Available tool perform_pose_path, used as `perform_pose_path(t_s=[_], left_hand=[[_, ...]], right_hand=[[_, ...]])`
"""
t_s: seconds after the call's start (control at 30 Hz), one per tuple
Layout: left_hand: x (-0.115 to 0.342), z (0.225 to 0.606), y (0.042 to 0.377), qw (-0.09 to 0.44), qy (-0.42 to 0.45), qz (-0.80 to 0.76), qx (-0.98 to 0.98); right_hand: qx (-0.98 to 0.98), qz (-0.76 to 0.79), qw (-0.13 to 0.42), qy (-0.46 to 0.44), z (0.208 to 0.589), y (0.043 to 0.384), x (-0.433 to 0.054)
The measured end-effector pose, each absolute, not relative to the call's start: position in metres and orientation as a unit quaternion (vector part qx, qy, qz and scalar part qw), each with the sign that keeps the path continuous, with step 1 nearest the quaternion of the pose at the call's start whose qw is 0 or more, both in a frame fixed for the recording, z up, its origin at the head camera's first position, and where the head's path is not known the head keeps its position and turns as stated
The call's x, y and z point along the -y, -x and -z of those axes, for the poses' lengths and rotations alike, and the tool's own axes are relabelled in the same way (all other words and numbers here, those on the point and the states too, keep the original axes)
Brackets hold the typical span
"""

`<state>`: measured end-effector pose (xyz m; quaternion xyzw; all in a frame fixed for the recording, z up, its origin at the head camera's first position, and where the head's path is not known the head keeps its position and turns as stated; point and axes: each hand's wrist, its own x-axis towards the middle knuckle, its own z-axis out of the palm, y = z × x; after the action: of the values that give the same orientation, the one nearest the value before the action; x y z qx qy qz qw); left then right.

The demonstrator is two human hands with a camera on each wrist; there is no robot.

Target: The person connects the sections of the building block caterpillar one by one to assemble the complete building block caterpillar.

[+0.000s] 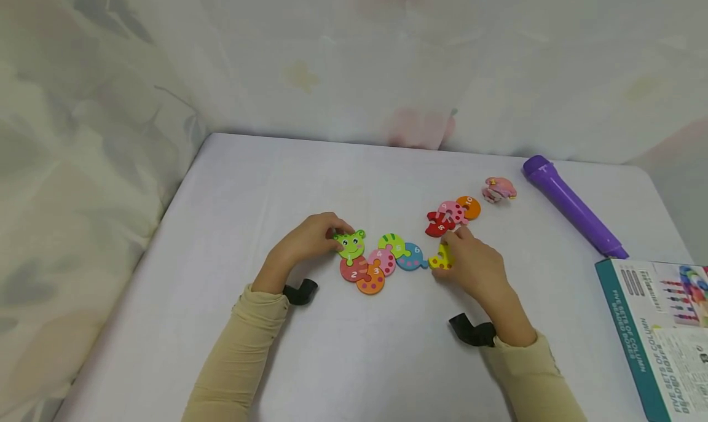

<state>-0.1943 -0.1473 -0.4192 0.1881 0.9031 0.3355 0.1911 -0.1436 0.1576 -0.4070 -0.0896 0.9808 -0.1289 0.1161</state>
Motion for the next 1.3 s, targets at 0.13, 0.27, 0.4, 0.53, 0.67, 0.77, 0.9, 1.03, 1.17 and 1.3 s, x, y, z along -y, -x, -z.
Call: perform_pose_path(t_s=[0.13,0.27,0.4,0.53,0.67,0.77,0.9,1.03,1.17,1.3], left_hand=[[0.148,0.421,0.194,0.192,-0.186,-0.334,-0.904],[0.148,0.422,0.194,0.192,-0.186,-0.335,-0.904],[0.148,0.421,0.194,0.193,-0.184,-0.336,-0.903],[0.147,0.422,0.194,0.194,-0.183,-0.337,-0.903],[0.147,0.423,0.195,0.196,-0.183,-0.336,-0.903],[0.148,0.424,0.196,0.197,-0.181,-0.335,-0.903],[0.148,0.423,0.196,0.199,-0.178,-0.335,-0.904],[0.148,0.422,0.196,0.198,-0.179,-0.336,-0.903],[0.148,0.423,0.196,0.195,-0.183,-0.337,-0.903],[0.148,0.423,0.195,0.193,-0.185,-0.338,-0.902]], right_hand=[[-0.977,0.131,0.118,0.12,0.401,0.14,-0.154],[-0.975,0.118,0.132,0.136,0.396,0.136,-0.151],[-0.972,0.105,0.142,0.156,0.394,0.132,-0.147],[-0.971,0.096,0.139,0.167,0.395,0.129,-0.142],[-0.972,0.092,0.141,0.164,0.396,0.129,-0.139],[-0.972,0.091,0.143,0.165,0.395,0.128,-0.138],[-0.972,0.089,0.144,0.162,0.394,0.128,-0.137],[-0.974,0.086,0.145,0.151,0.393,0.127,-0.136],[-0.975,0.083,0.144,0.148,0.393,0.127,-0.136],[-0.976,0.077,0.142,0.146,0.393,0.126,-0.134]])
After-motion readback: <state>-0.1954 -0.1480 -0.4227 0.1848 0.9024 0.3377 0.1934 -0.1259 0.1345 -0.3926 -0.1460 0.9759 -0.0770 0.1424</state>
